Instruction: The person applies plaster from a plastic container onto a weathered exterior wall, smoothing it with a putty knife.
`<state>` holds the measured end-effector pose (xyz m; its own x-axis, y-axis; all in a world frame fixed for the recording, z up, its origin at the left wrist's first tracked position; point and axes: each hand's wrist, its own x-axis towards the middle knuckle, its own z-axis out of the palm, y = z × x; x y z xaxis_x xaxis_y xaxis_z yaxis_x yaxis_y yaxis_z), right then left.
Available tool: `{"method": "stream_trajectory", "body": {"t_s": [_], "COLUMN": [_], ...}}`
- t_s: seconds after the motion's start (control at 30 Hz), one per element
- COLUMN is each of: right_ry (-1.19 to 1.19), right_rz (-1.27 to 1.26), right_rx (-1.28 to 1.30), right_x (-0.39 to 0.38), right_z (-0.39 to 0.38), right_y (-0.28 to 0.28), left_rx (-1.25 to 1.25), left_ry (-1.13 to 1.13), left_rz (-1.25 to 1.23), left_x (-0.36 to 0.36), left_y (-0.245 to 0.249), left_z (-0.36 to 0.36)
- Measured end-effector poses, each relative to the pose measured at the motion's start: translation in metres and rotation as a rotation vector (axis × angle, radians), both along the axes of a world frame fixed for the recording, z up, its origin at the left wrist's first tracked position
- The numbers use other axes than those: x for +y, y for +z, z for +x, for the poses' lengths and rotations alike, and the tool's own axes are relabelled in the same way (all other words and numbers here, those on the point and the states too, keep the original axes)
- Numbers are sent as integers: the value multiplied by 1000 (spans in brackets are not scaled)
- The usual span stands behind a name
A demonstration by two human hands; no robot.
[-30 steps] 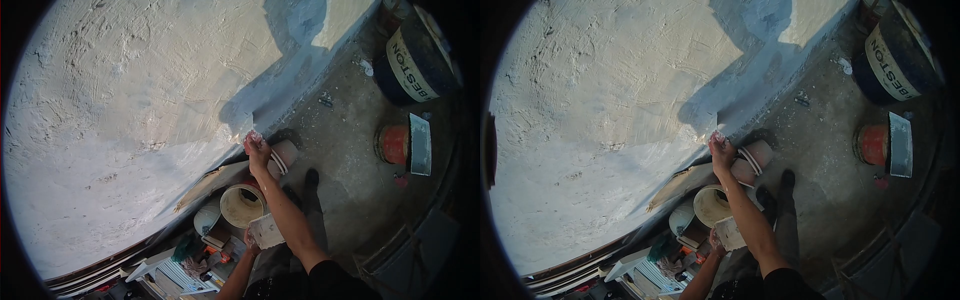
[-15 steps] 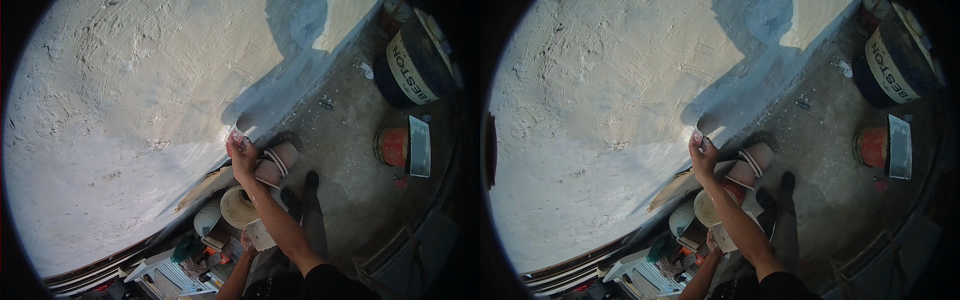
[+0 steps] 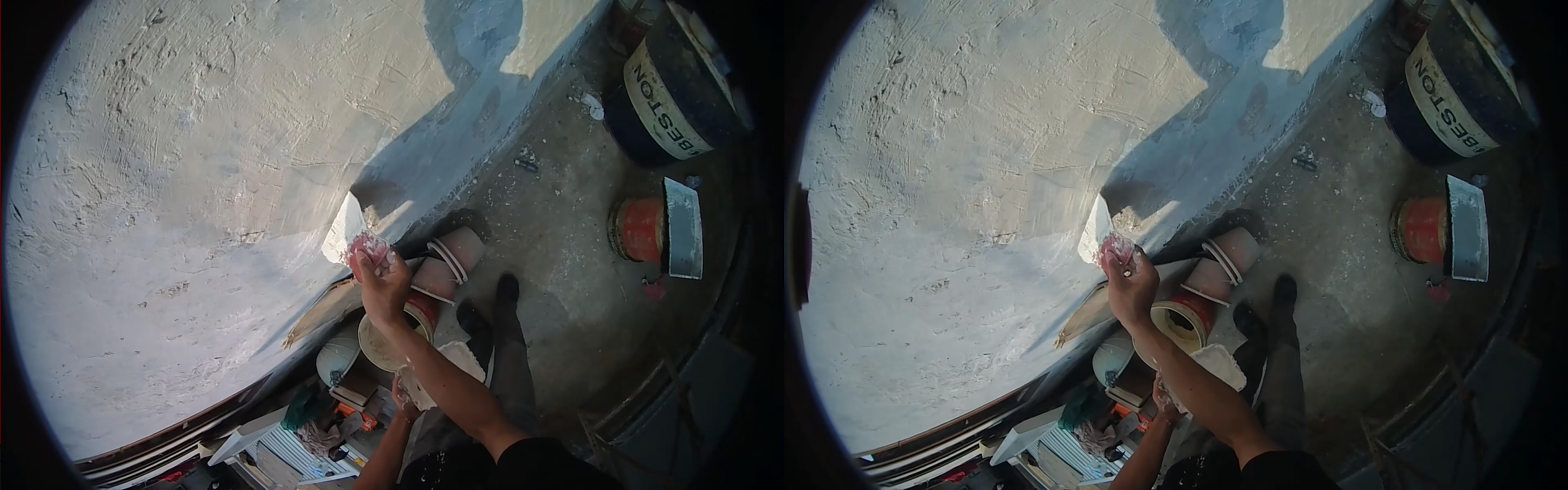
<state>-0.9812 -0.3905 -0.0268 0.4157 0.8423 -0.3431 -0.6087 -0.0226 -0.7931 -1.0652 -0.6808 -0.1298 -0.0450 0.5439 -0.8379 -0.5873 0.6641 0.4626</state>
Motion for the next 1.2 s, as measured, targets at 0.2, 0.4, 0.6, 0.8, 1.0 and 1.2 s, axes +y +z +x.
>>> {"method": "stream_trajectory", "body": {"t_s": [0.2,0.4,0.6,0.8,1.0,1.2], "right_ry": [-63,-19,1,37,39,91], "right_rz": [-313,-217,-67,-7,40,72], "right_rx": [28,169,315,338,318,227], "right_x": [10,25,24,23,26,25], "right_z": [24,10,8,13,5,-5], "right_y": [-110,-138,-111,-85,-49,-25], "left_rx": [-173,-91,-154,-197,-181,-192], "left_ry": [43,14,59,96,75,122], "left_rz": [-69,-101,-107,-93,-34,-45], "left_x": [-1,5,7,-4,-10,-12], "left_y": [-3,12,12,-2,-8,-9], "left_z": [4,11,6,-4,-9,-13]}}
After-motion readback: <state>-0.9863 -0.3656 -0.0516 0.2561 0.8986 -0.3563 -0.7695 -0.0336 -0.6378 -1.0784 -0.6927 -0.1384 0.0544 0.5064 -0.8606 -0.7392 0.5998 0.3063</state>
